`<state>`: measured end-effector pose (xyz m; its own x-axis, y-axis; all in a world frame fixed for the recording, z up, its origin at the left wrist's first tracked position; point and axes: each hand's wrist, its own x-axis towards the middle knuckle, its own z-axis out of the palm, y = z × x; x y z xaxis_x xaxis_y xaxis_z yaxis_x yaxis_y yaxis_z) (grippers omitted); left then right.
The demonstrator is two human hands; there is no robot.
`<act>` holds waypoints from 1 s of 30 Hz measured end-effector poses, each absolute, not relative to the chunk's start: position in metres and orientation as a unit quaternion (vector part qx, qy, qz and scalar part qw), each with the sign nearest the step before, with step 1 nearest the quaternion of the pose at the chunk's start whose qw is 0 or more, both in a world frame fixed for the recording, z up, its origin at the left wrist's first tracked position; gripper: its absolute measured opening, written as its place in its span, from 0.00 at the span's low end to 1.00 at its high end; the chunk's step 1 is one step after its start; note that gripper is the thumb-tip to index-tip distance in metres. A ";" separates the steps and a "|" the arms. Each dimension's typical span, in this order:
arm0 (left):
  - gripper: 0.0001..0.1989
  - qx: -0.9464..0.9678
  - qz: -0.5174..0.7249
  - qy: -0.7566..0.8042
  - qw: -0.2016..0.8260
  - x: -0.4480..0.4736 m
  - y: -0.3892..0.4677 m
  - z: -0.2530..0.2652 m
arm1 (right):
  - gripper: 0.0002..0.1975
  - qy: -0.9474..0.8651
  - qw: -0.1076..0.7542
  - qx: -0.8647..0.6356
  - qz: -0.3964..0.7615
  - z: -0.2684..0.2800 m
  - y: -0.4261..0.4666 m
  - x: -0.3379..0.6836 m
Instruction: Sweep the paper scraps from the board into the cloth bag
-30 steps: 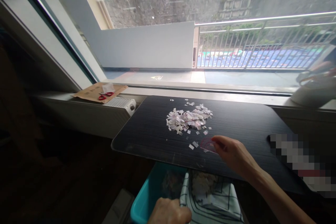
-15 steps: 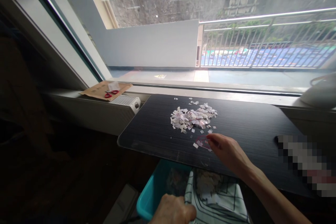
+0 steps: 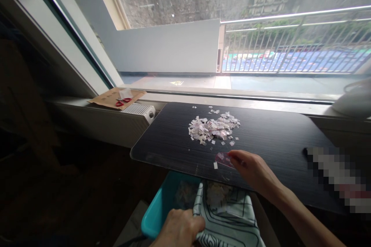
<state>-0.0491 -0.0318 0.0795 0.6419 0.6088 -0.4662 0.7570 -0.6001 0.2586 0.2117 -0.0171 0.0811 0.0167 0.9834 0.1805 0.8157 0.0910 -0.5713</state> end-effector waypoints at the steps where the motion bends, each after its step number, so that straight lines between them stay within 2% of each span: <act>1: 0.03 0.874 -0.174 0.388 0.233 -0.050 -0.031 0.079 | 0.14 -0.684 0.281 -0.657 0.148 0.079 -0.016 0.211; 5: 0.01 0.866 -0.192 0.370 0.276 -0.055 -0.027 0.075 | 0.14 -0.695 0.257 -0.649 0.174 0.080 -0.019 0.211; 11: 0.02 0.881 -0.101 0.388 0.252 -0.067 -0.035 0.059 | 0.13 -0.682 0.275 -0.649 0.194 0.081 -0.022 0.208; 19: 0.05 0.880 -0.123 0.391 0.239 -0.061 -0.037 0.071 | 0.12 -0.698 0.237 -0.631 0.242 0.084 -0.041 0.207; 24: 0.04 0.915 -0.166 0.313 0.195 -0.040 -0.034 0.075 | 0.15 -0.628 0.298 -0.696 0.179 0.077 -0.028 0.228; 30: 0.07 0.948 -0.160 0.233 0.144 -0.022 -0.036 0.062 | 0.15 -0.616 0.290 -0.716 0.154 0.077 -0.009 0.224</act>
